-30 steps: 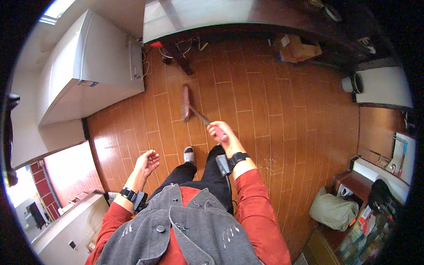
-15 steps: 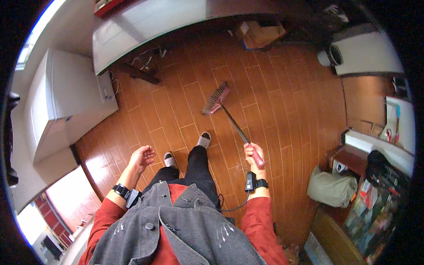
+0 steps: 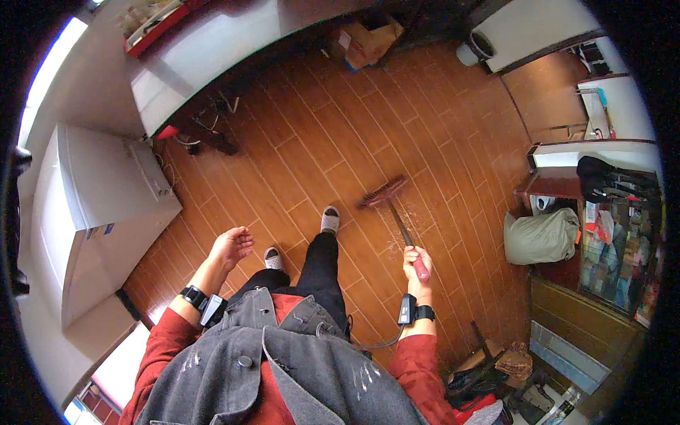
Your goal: The person enters a room and sweeps the tiled floor with a broom, moving around furniture and a digital scale. The person continues sweeping different areas of the room, including under a bed and near a desk.
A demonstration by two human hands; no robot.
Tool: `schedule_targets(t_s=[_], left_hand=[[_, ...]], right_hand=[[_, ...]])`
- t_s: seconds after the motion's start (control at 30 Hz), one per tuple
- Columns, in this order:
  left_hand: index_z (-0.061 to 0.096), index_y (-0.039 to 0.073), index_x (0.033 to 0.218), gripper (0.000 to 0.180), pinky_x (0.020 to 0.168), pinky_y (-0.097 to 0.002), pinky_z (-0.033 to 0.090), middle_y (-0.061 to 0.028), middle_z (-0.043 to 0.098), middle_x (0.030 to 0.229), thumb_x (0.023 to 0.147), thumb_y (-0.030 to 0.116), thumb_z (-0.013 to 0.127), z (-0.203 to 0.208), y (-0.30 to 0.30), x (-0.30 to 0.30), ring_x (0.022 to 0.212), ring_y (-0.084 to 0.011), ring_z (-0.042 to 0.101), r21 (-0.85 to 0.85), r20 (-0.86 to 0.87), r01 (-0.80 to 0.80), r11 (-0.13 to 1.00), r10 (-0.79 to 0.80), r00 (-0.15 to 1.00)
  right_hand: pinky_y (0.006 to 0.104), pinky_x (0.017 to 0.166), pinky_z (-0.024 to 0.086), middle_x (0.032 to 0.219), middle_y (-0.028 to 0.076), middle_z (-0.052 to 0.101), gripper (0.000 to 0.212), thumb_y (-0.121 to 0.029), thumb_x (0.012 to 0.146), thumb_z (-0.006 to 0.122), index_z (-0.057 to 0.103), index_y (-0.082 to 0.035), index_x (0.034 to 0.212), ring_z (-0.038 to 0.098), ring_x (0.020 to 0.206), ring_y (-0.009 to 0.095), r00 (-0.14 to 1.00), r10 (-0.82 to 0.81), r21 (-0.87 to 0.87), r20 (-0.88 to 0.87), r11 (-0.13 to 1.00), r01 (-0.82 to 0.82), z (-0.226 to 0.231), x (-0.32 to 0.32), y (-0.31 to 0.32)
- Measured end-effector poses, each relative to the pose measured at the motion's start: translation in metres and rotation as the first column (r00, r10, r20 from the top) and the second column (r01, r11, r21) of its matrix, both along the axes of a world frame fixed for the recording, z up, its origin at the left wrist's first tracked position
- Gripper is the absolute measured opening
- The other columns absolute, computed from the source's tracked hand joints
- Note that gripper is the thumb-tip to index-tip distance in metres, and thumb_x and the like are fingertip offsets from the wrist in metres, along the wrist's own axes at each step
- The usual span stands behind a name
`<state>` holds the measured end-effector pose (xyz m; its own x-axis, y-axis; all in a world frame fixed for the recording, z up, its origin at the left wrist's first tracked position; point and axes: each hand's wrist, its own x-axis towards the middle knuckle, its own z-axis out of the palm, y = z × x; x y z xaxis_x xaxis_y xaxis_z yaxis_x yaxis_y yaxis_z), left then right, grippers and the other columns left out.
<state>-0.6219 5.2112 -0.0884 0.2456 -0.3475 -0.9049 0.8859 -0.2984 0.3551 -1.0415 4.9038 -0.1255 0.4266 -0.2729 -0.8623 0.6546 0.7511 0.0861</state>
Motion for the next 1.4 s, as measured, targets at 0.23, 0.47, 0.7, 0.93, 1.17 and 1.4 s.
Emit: schedule_targets(t_s=[0.23,0.47,0.7,0.93,1.17,1.4], left_hand=[[0.057,0.011,0.083,0.013,0.067,-0.0323,0.046,-0.0048,0.060,0.079,0.082,0.024,0.055,-0.010,0.111,0.024,0.077,-0.0177,0.057,0.040,-0.015,-0.098,0.994,0.098,0.995],[0.058,0.011,0.081,0.013,0.067,-0.0324,0.046,-0.0040,0.060,0.077,0.081,0.024,0.056,0.001,0.148,0.021,0.075,-0.0169,0.056,0.083,-0.006,-0.111,0.990,0.112,0.994],[0.058,0.011,0.081,0.014,0.066,-0.0313,0.046,-0.0050,0.060,0.077,0.082,0.024,0.055,0.002,0.169,0.027,0.074,-0.0168,0.056,0.047,0.019,-0.127,0.991,0.126,0.992],[0.058,0.009,0.083,0.015,0.067,-0.0323,0.046,-0.0058,0.060,0.080,0.082,0.024,0.055,-0.005,0.176,0.019,0.077,-0.0179,0.056,0.085,0.006,-0.126,0.988,0.126,0.992],[0.058,0.010,0.082,0.016,0.068,-0.0343,0.047,-0.0068,0.060,0.080,0.081,0.026,0.057,-0.010,0.164,0.018,0.076,-0.0196,0.057,0.150,0.047,-0.123,0.981,0.118,0.992],[0.057,0.009,0.085,0.017,0.067,-0.0345,0.046,-0.0068,0.060,0.081,0.081,0.025,0.056,-0.014,0.114,0.006,0.078,-0.0200,0.056,0.158,0.014,-0.064,0.985,0.063,0.998]], right_hand=[[0.0199,0.040,0.040,0.068,0.008,0.047,0.013,-0.009,0.085,0.044,0.044,0.004,0.085,0.043,0.044,0.010,0.975,0.050,-0.035,0.218,0.998,-0.044,0.044,0.060,0.102],[0.0199,0.044,0.040,0.072,0.008,0.045,0.014,-0.006,0.083,0.048,0.041,0.005,0.089,0.045,0.050,0.010,0.953,0.083,0.088,0.292,0.990,-0.114,-0.001,0.134,0.142],[0.0172,0.041,0.037,0.058,0.000,0.047,0.018,-0.020,0.085,0.047,0.051,-0.004,0.078,0.047,0.047,0.007,0.563,0.818,-0.175,-0.118,0.541,-0.823,0.031,0.165,0.184],[0.0235,0.042,0.040,0.073,0.005,0.050,0.036,-0.010,0.080,0.050,0.041,-0.010,0.114,0.045,0.051,0.011,0.354,0.931,-0.198,-0.093,0.331,-0.923,0.045,0.178,0.243],[0.0150,0.055,0.043,0.080,0.005,0.054,0.018,-0.021,0.082,0.054,0.053,-0.003,0.081,0.052,0.064,0.006,0.451,0.892,-0.371,-0.028,0.410,-0.833,0.007,0.212,0.266],[0.0123,0.048,0.038,0.071,0.000,0.052,0.018,-0.017,0.083,0.052,0.051,0.001,0.086,0.050,0.057,0.004,0.644,0.763,-0.180,0.059,0.643,-0.744,-0.008,0.150,0.185]])
